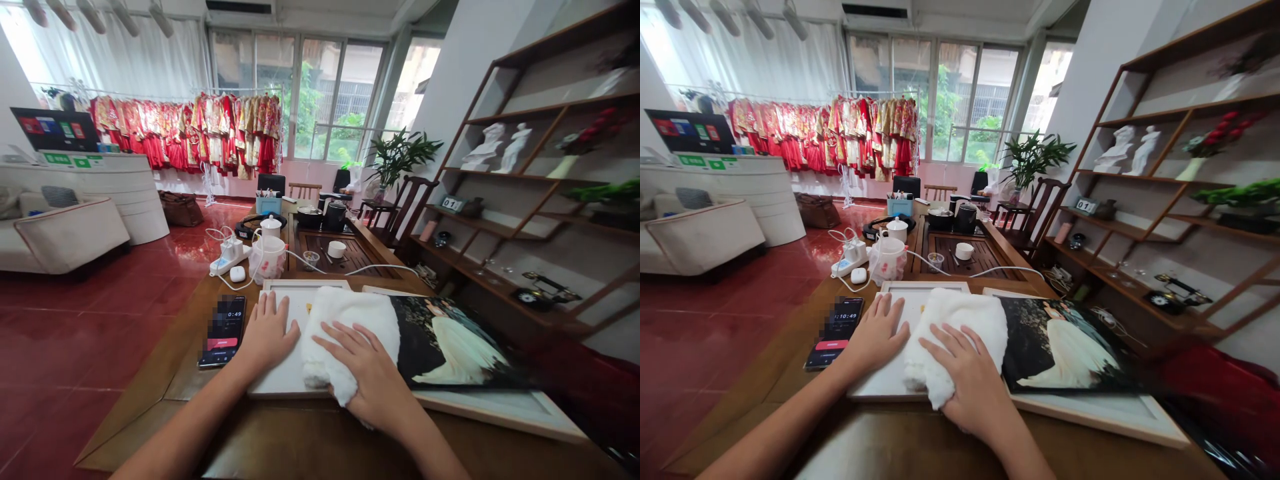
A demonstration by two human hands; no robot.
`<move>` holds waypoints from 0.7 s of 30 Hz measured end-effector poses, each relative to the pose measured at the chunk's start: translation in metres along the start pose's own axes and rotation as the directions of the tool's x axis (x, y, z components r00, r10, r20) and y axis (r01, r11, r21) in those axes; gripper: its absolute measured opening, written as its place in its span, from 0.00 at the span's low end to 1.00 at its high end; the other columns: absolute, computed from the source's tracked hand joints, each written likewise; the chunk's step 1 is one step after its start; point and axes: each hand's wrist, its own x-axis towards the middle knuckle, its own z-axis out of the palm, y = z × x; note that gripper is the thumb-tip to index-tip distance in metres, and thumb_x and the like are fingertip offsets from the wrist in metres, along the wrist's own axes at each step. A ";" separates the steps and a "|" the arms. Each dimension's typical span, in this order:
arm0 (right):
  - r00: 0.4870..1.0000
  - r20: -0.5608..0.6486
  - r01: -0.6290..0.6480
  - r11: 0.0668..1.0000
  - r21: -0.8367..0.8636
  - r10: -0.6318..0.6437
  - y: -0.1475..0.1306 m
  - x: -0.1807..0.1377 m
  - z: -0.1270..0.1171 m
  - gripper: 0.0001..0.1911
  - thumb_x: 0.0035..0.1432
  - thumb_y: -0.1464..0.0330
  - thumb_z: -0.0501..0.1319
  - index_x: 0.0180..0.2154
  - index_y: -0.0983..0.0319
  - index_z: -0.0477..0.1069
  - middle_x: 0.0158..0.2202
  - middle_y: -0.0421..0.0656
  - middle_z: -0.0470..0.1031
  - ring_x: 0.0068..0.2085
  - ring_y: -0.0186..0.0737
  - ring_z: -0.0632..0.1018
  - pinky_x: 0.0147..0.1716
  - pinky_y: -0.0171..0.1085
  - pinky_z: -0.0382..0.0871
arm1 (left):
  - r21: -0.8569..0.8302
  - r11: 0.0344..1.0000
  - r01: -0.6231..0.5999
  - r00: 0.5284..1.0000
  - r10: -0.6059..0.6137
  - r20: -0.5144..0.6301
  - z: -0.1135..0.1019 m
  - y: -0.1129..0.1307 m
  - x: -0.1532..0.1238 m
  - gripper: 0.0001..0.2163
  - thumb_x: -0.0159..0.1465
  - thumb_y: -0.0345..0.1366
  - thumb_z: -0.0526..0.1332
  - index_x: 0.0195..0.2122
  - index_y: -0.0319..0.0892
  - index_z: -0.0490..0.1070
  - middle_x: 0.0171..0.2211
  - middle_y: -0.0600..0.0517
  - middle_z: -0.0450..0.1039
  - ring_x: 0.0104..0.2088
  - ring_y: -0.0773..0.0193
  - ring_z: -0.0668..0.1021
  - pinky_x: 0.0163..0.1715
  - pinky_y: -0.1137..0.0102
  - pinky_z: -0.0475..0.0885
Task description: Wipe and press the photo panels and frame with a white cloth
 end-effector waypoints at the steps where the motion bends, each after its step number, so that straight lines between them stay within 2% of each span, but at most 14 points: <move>1: 1.000 -0.001 0.004 1.000 0.002 -0.004 -0.001 -0.003 0.000 0.39 0.47 0.68 0.58 0.63 0.50 0.55 0.66 0.40 0.53 0.64 0.48 0.58 0.62 0.52 0.42 | -0.001 1.000 0.002 1.000 -0.002 0.001 0.000 0.000 0.000 0.25 0.66 0.45 0.48 0.63 0.42 0.54 0.66 0.40 0.50 0.66 0.46 0.51 0.62 0.55 0.49; 5: 1.000 0.008 0.007 1.000 0.006 -0.007 0.000 -0.004 0.000 0.38 0.49 0.67 0.58 0.63 0.48 0.55 0.66 0.38 0.54 0.64 0.47 0.58 0.62 0.51 0.43 | 0.005 1.000 0.003 1.000 -0.003 -0.001 0.001 0.000 0.000 0.25 0.66 0.45 0.48 0.63 0.41 0.54 0.65 0.40 0.50 0.66 0.45 0.51 0.62 0.55 0.49; 9: 1.000 0.010 -0.006 1.000 0.011 0.006 0.008 0.014 -0.002 0.37 0.47 0.67 0.58 0.62 0.50 0.58 0.65 0.40 0.56 0.63 0.46 0.59 0.61 0.51 0.44 | 0.019 1.000 0.000 1.000 0.000 0.003 0.003 -0.001 0.001 0.26 0.67 0.45 0.48 0.64 0.41 0.53 0.65 0.40 0.50 0.66 0.45 0.51 0.62 0.54 0.48; 15: 0.999 -0.037 -0.022 0.999 0.039 0.023 0.016 0.038 -0.002 0.32 0.50 0.65 0.59 0.59 0.51 0.62 0.64 0.42 0.59 0.62 0.47 0.62 0.60 0.51 0.45 | 0.030 1.000 -0.004 1.000 0.004 0.014 0.001 -0.001 0.002 0.26 0.67 0.45 0.47 0.64 0.41 0.53 0.65 0.38 0.51 0.65 0.44 0.52 0.60 0.53 0.52; 21: 0.999 -0.021 0.028 0.999 0.032 -0.027 0.008 0.014 -0.003 0.37 0.48 0.68 0.59 0.62 0.51 0.58 0.64 0.41 0.58 0.63 0.45 0.59 0.61 0.50 0.45 | 0.033 0.999 0.002 1.000 -0.002 0.001 0.002 -0.001 0.001 0.25 0.66 0.45 0.47 0.63 0.42 0.54 0.65 0.38 0.51 0.65 0.45 0.53 0.60 0.53 0.52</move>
